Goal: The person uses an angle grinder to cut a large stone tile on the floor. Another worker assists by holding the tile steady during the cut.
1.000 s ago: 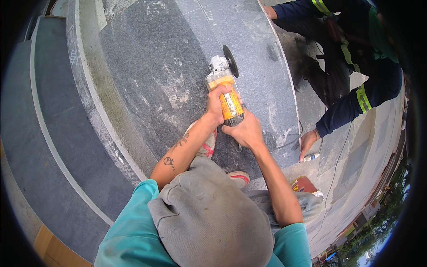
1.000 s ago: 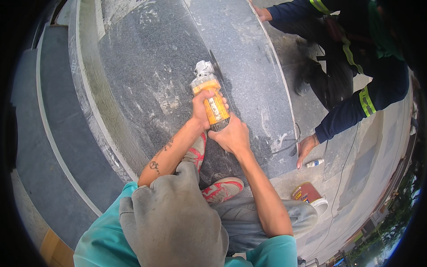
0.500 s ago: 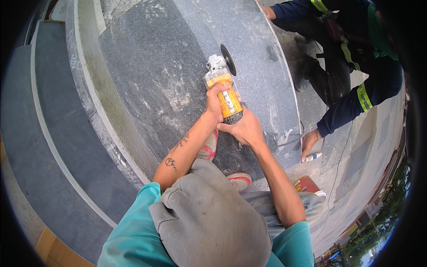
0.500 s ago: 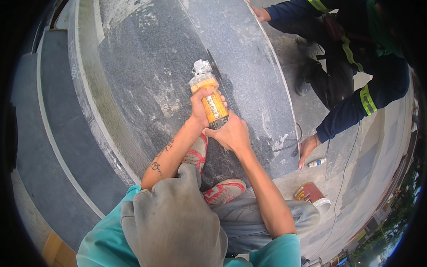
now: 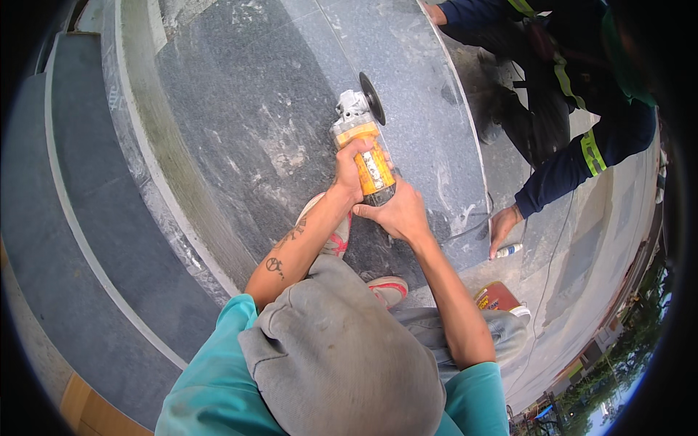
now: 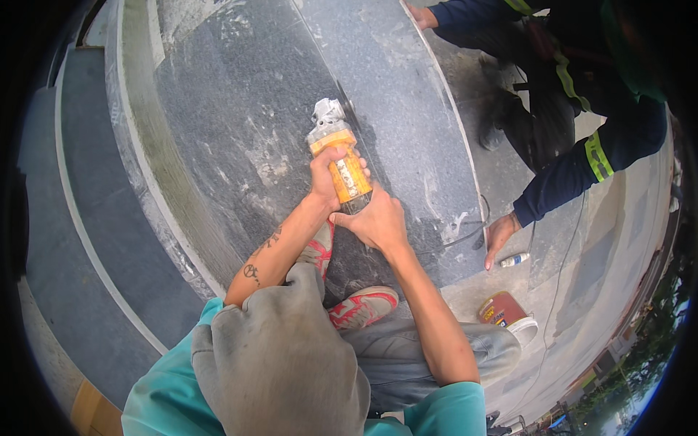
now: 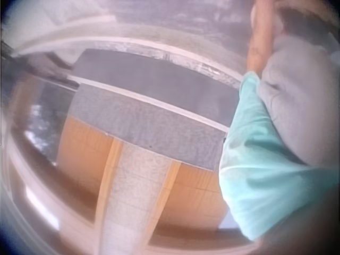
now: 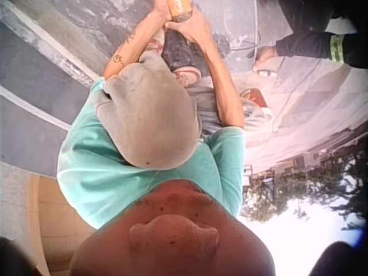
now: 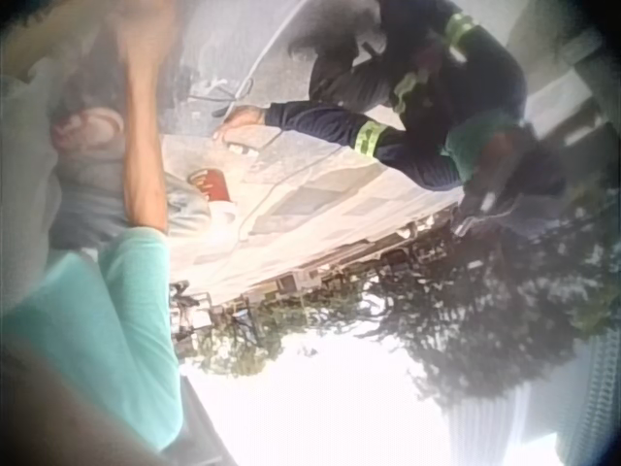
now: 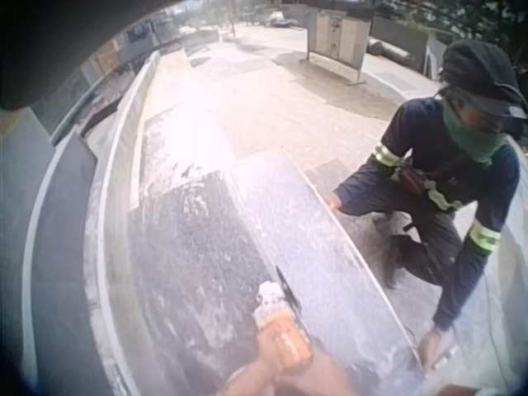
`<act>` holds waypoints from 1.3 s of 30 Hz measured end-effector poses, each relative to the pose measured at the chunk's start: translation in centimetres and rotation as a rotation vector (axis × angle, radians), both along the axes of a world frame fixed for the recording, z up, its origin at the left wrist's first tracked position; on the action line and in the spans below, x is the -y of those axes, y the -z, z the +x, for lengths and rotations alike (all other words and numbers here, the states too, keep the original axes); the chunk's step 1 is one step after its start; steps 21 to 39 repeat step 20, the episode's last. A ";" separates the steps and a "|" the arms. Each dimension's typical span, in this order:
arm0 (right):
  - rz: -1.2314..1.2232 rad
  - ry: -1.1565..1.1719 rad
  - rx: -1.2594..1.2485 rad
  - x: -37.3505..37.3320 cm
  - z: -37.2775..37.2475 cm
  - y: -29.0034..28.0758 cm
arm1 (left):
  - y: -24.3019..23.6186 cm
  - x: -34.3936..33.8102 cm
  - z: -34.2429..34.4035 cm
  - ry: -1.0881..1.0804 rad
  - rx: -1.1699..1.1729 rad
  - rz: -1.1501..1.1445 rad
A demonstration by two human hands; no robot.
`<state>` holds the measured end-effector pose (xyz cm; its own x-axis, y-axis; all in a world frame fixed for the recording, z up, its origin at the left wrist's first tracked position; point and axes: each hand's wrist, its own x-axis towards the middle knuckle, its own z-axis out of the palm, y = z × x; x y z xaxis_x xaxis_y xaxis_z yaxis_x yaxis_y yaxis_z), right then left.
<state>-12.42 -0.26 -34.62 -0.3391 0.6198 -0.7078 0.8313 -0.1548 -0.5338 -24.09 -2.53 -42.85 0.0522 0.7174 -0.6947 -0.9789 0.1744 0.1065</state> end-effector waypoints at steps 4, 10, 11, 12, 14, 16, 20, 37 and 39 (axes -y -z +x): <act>-0.027 0.008 0.030 0.0 0.0 -0.3 | -0.1 0.2 0.1 0.021 -0.014 -0.021; -0.012 0.009 0.026 0.4 0.5 -0.6 | -0.7 0.6 0.5 0.043 -0.059 -0.008; -0.018 0.009 0.024 0.4 0.6 -0.7 | -0.8 0.6 0.6 0.043 -0.058 -0.018; -0.020 0.000 0.021 0.5 0.7 -0.7 | -1.0 0.7 0.7 0.044 -0.057 -0.028; -0.023 -0.016 0.018 0.5 0.9 -0.8 | -1.0 0.8 0.9 0.045 -0.052 -0.033; -0.026 -0.015 0.028 0.6 0.9 -0.9 | -0.6 1.0 1.0 0.044 -0.048 -0.023; -0.025 -0.010 0.009 -0.1 0.3 -0.7 | -0.1 0.3 0.4 0.036 -0.032 -0.004; -0.025 -0.010 0.009 -0.1 0.3 -0.7 | -0.1 0.3 0.4 0.036 -0.032 -0.004; -0.025 -0.010 0.009 -0.1 0.3 -0.7 | -0.1 0.3 0.4 0.036 -0.032 -0.004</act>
